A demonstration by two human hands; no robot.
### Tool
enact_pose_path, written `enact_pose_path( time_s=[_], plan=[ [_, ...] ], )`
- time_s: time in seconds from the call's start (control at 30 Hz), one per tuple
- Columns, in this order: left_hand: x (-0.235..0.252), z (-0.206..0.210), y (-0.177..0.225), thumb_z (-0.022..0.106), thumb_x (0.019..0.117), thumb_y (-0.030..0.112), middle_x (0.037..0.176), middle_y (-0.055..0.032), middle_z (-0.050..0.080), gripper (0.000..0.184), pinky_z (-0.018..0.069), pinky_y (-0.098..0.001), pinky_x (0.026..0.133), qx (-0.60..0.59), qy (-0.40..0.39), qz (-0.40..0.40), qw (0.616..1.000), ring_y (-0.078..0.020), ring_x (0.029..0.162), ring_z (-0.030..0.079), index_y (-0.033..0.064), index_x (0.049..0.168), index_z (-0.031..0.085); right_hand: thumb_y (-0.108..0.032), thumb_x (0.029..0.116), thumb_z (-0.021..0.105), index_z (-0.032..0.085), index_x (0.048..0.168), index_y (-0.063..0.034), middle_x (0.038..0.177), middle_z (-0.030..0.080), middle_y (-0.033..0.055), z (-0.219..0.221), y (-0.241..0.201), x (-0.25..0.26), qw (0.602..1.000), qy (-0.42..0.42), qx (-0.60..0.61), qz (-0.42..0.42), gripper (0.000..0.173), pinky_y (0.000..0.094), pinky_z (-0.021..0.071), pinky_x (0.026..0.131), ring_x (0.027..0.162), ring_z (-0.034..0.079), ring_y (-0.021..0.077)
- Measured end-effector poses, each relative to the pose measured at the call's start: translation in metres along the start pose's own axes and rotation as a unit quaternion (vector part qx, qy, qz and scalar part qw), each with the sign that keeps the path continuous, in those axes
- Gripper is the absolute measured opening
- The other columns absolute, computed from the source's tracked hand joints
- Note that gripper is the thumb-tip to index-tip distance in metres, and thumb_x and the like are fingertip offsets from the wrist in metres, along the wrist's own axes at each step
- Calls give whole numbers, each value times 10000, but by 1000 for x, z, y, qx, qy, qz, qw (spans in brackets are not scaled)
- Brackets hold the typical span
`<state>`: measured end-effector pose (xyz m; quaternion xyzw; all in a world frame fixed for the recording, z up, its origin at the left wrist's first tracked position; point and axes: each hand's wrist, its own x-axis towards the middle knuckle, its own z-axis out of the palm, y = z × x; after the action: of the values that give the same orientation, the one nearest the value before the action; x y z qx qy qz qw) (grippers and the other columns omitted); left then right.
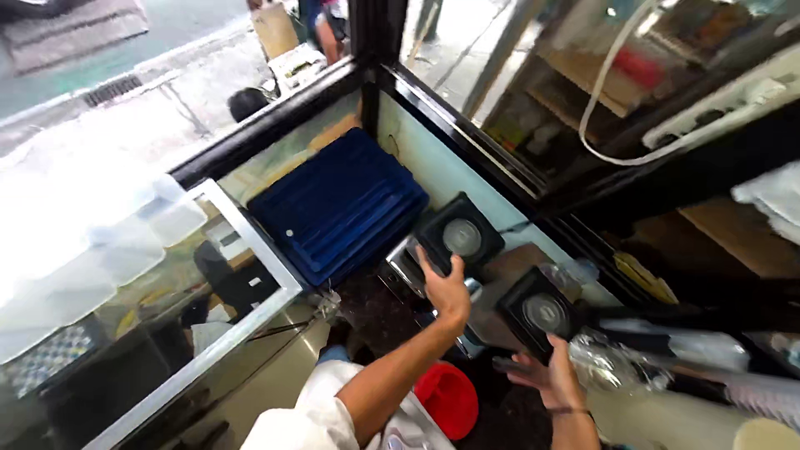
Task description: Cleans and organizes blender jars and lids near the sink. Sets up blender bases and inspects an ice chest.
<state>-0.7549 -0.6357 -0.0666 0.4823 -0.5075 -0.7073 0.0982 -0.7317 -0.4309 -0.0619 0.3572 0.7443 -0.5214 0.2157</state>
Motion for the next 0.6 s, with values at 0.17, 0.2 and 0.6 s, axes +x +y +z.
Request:
enact_pose_path(
  time_s=[0.17, 0.2, 0.6],
  plan=[
    [-13, 11, 16, 663, 991, 416, 1259, -320, 623, 925, 525, -639, 887, -33, -14, -71, 997, -460, 1047, 669, 286, 1644, 21, -629, 1058, 220, 300, 1537, -111, 1070, 641, 248, 1, 4, -3, 999, -20, -20, -28, 710, 565, 578, 642, 795, 685, 369],
    [-14, 14, 19, 659, 994, 416, 1242, -322, 629, 927, 526, -635, 886, -39, -11, -90, 995, -460, 1043, 670, 289, 1640, 6, -628, 1059, 226, 297, 1538, -122, 1042, 642, 239, 0, 4, -2, 999, -20, -24, -30, 700, 564, 577, 637, 779, 681, 365],
    [11, 7, 52, 677, 999, 329, 1418, -333, 497, 937, 515, -587, 937, -45, -47, -116, 991, -448, 1196, 591, 219, 1623, -12, -648, 1049, 254, 454, 1452, -81, 979, 687, 229, -2, -8, 10, 999, -37, -15, 14, 724, 554, 567, 636, 763, 682, 369]
  ],
)
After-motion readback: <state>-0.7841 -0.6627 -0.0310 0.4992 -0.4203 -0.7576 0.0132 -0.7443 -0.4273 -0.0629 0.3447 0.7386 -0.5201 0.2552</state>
